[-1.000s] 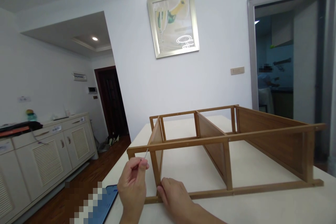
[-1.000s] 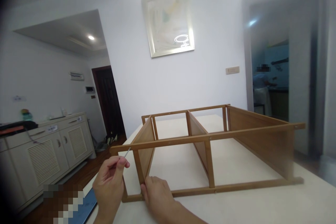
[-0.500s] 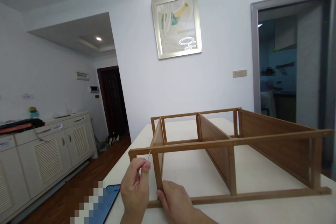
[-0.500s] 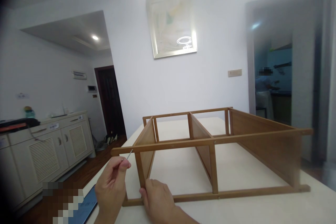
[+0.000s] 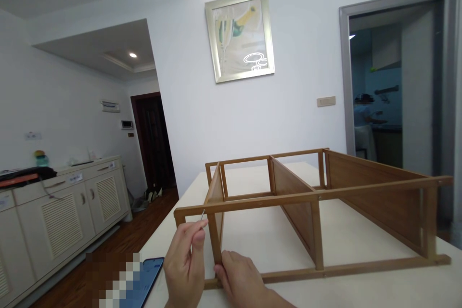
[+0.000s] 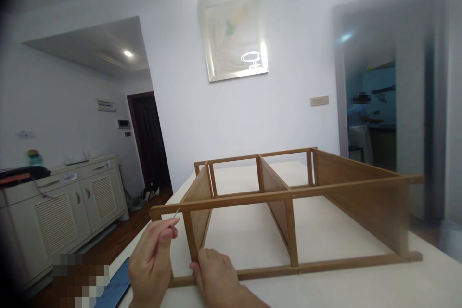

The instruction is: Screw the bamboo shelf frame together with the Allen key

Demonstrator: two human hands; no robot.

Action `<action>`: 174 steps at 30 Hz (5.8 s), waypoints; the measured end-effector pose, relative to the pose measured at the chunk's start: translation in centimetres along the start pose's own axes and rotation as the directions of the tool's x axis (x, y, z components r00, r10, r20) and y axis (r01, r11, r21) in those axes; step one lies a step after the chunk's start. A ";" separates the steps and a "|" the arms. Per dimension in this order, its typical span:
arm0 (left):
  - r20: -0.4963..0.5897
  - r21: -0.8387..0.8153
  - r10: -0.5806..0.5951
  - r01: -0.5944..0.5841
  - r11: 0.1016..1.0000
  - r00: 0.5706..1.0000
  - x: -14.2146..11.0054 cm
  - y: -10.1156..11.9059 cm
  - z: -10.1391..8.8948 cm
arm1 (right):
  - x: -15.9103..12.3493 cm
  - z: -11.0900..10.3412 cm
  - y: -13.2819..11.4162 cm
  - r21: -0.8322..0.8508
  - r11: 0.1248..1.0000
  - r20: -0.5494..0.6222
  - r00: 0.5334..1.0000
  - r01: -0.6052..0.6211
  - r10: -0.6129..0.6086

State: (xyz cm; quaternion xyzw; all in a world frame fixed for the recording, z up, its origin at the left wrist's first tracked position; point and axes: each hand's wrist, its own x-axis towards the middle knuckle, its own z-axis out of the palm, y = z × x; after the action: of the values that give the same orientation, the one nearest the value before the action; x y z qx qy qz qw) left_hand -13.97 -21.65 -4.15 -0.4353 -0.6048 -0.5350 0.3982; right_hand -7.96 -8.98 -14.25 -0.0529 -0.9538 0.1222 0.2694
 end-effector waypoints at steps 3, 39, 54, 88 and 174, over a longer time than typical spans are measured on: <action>-0.015 -0.045 -0.157 0.156 0.987 0.988 0.1 0.3 0.1 | -0.1 -0.5 -0.1 -0.059 0.997 -0.088 0.995 0.047 -0.052; -0.044 0.215 -0.067 0.075 0.974 0.997 -0.7 -0.4 1.4 | 3.3 -9.7 0.2 -0.469 0.883 -0.644 0.698 -0.034 -0.314; 0.027 -0.289 -0.536 0.520 0.804 0.844 -1.3 -0.4 1.1 | 3.3 -9.9 0.4 -0.479 0.877 -0.635 0.701 -0.029 -0.324; 0.154 -0.620 -0.693 0.614 0.487 0.705 -2.6 -2.0 3.5 | 11.2 -7.4 1.1 0.776 0.611 -0.233 0.971 0.159 0.043; 0.186 -0.562 -0.560 0.555 0.613 0.807 -2.2 -3.7 3.1 | 9.8 -6.9 0.8 0.675 0.671 -0.285 0.947 0.306 -0.145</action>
State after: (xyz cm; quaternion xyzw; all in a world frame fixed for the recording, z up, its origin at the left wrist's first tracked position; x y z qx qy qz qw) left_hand -16.91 -18.97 -7.72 -0.3250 -0.5099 -0.7944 0.0582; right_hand -12.59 -5.18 -3.88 0.1615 -0.7975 0.4401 0.3798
